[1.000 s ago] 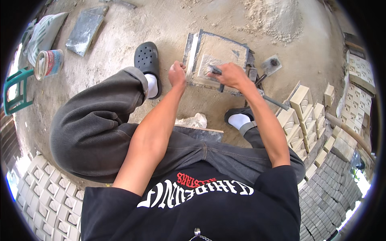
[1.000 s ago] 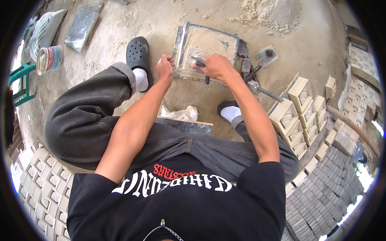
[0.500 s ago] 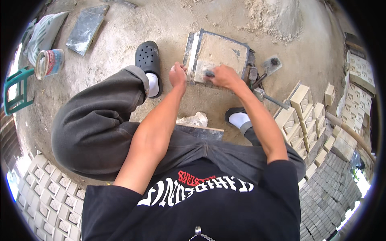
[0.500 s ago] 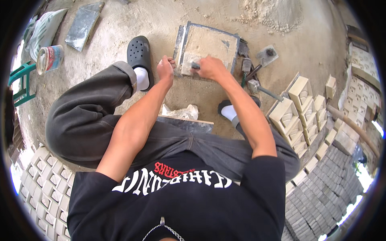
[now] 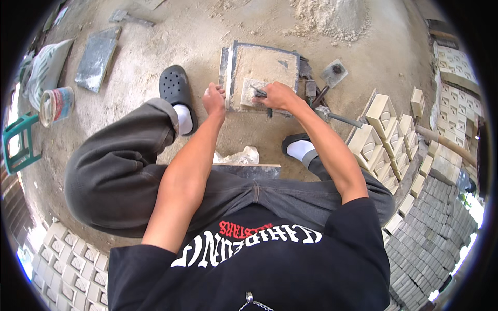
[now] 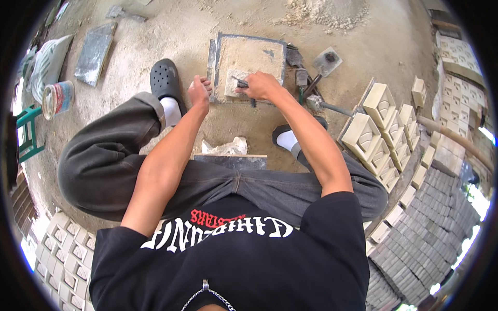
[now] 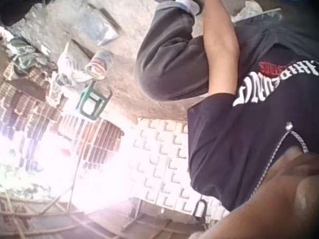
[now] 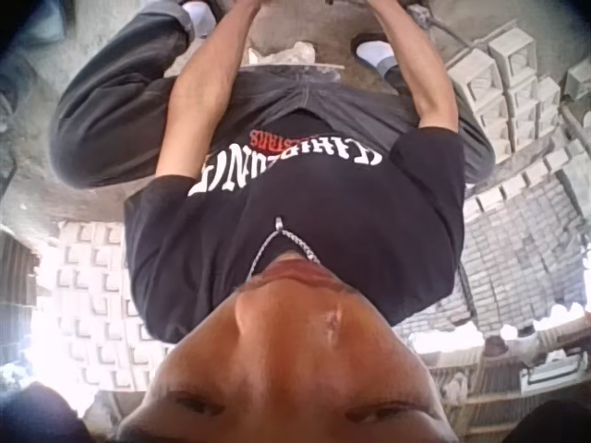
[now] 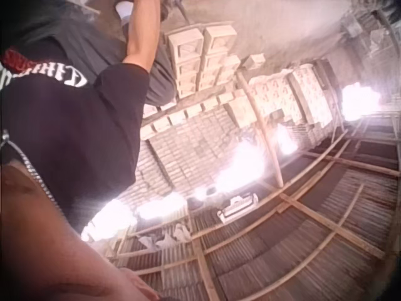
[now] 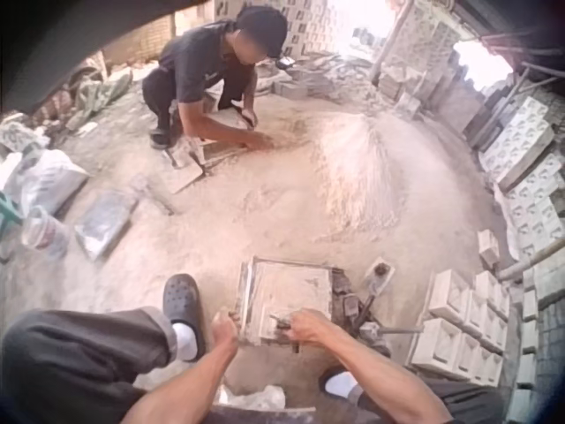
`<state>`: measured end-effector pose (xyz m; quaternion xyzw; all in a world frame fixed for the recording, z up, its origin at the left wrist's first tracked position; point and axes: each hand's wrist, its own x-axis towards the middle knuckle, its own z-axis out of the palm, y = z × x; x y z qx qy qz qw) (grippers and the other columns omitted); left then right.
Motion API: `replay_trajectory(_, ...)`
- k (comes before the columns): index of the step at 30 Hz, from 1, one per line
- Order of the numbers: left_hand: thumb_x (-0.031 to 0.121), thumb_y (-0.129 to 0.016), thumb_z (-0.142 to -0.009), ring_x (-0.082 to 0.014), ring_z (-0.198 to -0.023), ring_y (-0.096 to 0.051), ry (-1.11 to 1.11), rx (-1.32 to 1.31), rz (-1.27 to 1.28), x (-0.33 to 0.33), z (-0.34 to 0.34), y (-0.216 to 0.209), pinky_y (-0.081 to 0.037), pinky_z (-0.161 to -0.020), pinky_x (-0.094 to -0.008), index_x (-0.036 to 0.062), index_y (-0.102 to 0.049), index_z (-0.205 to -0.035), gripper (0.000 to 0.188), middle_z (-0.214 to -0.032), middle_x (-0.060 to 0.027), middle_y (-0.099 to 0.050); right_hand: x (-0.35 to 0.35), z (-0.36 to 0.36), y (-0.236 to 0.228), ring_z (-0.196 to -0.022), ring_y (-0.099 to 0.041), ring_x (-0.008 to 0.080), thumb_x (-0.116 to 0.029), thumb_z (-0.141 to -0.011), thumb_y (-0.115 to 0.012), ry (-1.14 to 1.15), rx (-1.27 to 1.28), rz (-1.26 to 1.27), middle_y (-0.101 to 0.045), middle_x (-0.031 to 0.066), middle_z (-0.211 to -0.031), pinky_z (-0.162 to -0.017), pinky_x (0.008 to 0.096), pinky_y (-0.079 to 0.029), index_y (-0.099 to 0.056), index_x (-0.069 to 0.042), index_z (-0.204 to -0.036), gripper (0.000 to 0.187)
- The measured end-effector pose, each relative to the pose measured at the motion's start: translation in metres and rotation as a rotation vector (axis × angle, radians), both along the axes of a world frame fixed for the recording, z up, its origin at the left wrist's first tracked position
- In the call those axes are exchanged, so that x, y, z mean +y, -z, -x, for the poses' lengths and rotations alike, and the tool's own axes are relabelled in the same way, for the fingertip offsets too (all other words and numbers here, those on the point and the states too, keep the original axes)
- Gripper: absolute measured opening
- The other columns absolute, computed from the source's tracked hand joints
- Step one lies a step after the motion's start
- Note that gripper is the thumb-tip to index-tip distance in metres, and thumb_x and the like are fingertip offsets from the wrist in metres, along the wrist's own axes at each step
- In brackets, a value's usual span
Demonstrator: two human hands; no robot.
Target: The person smooths sand into a square mold on the floor using a trowel, removes the outer frame, and then prepares the inner sections of a multi-part decorative stone mold by clearing debris and adjusting the metal components.
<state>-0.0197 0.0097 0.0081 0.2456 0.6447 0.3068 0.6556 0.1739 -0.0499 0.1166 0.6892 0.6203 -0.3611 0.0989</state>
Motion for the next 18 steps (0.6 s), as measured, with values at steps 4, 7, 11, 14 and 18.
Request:
replay_trajectory(4,0.037,-0.044,-0.096,-0.0133,-0.06,-0.054,-0.066,0.02,0.009,0.003,0.005,0.0,-0.044,-0.056,-0.0272,-0.0035,-0.061,-0.087,0.045,-0.072,-0.0079,-0.061,0.009,-0.006,-0.021,-0.079,-0.066,0.0386,-0.062,-0.084,-0.06,0.008,-0.014,-0.044,-0.068,0.0188,-0.079,-0.071,0.0454,-0.053,-0.073,-0.007,-0.086,0.056)
replay_trajectory(7,0.037,-0.044,-0.096,-0.0135,-0.06,-0.054,-0.053,0.022,0.018,-0.003,0.002,-0.002,-0.044,-0.056,-0.0274,-0.0037,-0.061,-0.088,0.046,-0.073,-0.0078,-0.061,0.007,0.003,-0.013,-0.081,-0.066,0.0381,-0.061,-0.084,-0.061,-0.08,-0.03,0.03,-0.069,0.0178,-0.08,-0.072,0.046,-0.053,-0.072,-0.008,-0.088,0.054)
replay_trajectory(11,0.039,-0.043,-0.097,-0.0143,-0.06,-0.055,-0.042,-0.003,0.063,-0.004,0.003,0.002,-0.045,-0.057,-0.0277,-0.0042,-0.062,-0.091,0.047,-0.074,-0.0087,-0.062,0.013,0.002,-0.016,-0.084,-0.066,0.0375,-0.058,-0.084,-0.061,-0.092,0.014,-0.009,-0.069,0.0182,-0.082,-0.073,0.0464,-0.053,-0.071,-0.008,-0.091,0.051)
replay_trajectory(14,0.039,-0.043,-0.098,-0.0147,-0.06,-0.056,-0.066,-0.028,0.027,0.003,0.004,0.006,-0.045,-0.057,-0.0277,-0.0045,-0.062,-0.092,0.048,-0.076,-0.0091,-0.063,0.024,0.006,-0.032,-0.087,-0.066,0.0367,-0.057,-0.085,-0.061,-0.055,-0.004,0.071,-0.069,0.0192,-0.085,-0.075,0.0466,-0.053,-0.071,-0.009,-0.094,0.05)
replay_trajectory(18,0.04,-0.04,-0.099,-0.0102,-0.055,-0.049,-0.033,-0.034,0.049,-0.003,-0.011,-0.002,-0.037,-0.048,-0.0238,0.0009,-0.06,-0.096,0.044,-0.076,-0.0054,-0.061,0.021,0.004,-0.026,-0.084,-0.066,0.0387,-0.06,-0.083,-0.062,0.043,0.016,0.039,-0.068,0.0202,-0.083,-0.073,0.0466,-0.053,-0.071,-0.006,-0.09,0.055)
